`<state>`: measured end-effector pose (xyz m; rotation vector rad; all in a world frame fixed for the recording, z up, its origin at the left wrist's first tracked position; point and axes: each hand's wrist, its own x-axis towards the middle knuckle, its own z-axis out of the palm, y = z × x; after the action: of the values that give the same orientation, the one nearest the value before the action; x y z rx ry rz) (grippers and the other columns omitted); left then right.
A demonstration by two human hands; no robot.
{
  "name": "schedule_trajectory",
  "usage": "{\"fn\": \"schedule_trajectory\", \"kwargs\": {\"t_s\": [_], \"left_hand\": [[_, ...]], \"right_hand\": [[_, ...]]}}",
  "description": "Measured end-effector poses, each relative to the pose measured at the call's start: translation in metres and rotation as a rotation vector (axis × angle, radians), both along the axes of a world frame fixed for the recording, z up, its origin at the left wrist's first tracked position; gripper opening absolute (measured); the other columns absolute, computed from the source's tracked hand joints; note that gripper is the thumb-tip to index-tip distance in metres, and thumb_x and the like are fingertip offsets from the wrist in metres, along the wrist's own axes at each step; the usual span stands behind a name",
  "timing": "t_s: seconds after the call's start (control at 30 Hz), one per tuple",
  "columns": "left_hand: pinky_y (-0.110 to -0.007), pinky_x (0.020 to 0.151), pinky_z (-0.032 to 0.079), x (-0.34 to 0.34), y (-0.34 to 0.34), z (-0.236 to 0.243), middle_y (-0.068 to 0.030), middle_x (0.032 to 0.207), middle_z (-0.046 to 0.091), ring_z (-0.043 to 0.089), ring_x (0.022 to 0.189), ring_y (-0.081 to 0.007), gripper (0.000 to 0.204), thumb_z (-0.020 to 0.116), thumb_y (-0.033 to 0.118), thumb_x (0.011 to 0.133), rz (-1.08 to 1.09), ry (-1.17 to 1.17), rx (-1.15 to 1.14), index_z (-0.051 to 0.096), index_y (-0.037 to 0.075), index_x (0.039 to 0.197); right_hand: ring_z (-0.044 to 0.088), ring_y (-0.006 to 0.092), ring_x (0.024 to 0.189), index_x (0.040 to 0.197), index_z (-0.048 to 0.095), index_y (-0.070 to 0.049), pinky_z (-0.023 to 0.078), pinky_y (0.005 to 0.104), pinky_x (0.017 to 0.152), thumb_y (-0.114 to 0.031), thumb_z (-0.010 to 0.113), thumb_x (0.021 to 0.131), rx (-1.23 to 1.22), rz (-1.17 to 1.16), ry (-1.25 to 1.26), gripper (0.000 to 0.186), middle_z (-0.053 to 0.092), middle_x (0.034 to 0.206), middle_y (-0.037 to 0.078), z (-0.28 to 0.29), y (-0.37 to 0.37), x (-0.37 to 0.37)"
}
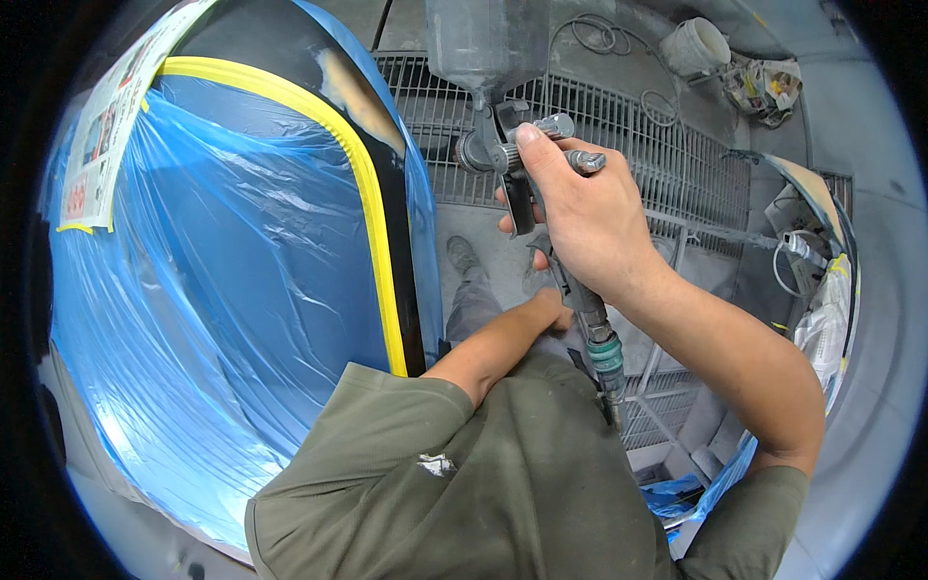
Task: The person mixes black paint in a container, pours it into a spray gun, and then sprays the front fender of a car in a paint booth. The person wipes the fender with a cloth before and after spraying.
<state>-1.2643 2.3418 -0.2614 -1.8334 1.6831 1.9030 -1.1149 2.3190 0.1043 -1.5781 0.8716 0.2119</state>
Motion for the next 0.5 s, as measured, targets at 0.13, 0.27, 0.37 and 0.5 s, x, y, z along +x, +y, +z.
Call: {"fn": "schedule_trajectory", "kwargs": {"t_s": [0.13, 0.27, 0.37, 0.5], "left_hand": [[-0.045, 0.106, 0.053, -0.010, -0.005, -0.021, -0.0149, 0.146, 0.066, 0.065, 0.133, -0.0319, 0.100, 0.069, 0.022, 0.081, -0.020, 0.001, -0.010, 0.026, 0.020, 0.171], [-0.045, 0.106, 0.053, -0.018, -0.005, -0.049, -0.0165, 0.144, 0.066, 0.066, 0.131, -0.0332, 0.100, 0.071, 0.021, 0.080, 0.183, 0.014, -0.095, 0.027, 0.019, 0.170], [-0.045, 0.104, 0.055, -0.015, -0.003, -0.059, -0.0165, 0.141, 0.068, 0.067, 0.129, -0.0332, 0.097, 0.071, 0.021, 0.080, 0.227, -0.019, -0.097, 0.031, 0.019, 0.168], [-0.044, 0.099, 0.057, -0.004, -0.002, -0.060, -0.0193, 0.136, 0.070, 0.070, 0.124, -0.0343, 0.089, 0.070, 0.021, 0.080, 0.414, -0.001, -0.170, 0.039, 0.018, 0.163]], "right_hand": [[0.072, 0.0121, 0.078, 0.120, 0.071, -0.007, 0.050, 0.0241, 0.049, -0.049, 0.050, 0.111, -0.009, 0.000, -0.024, 0.047, 0.073, 0.095, 0.006, -0.002, 0.004, 0.020], [0.070, 0.0151, 0.064, 0.099, 0.072, 0.002, 0.052, 0.0282, 0.043, -0.041, 0.056, 0.108, -0.038, 0.000, -0.217, 0.046, 0.070, 0.080, 0.009, -0.013, 0.008, 0.067], [0.071, 0.0152, 0.064, 0.095, 0.072, 0.002, 0.053, 0.0295, 0.045, -0.039, 0.054, 0.107, -0.093, 0.046, -0.363, 0.046, 0.070, 0.078, 0.009, -0.018, 0.009, 0.109], [0.068, 0.0222, 0.063, 0.094, 0.069, -0.003, 0.054, 0.0378, 0.051, -0.043, 0.054, 0.107, -0.153, 0.067, -0.465, 0.045, 0.070, 0.077, 0.010, -0.014, 0.008, 0.172]]}}
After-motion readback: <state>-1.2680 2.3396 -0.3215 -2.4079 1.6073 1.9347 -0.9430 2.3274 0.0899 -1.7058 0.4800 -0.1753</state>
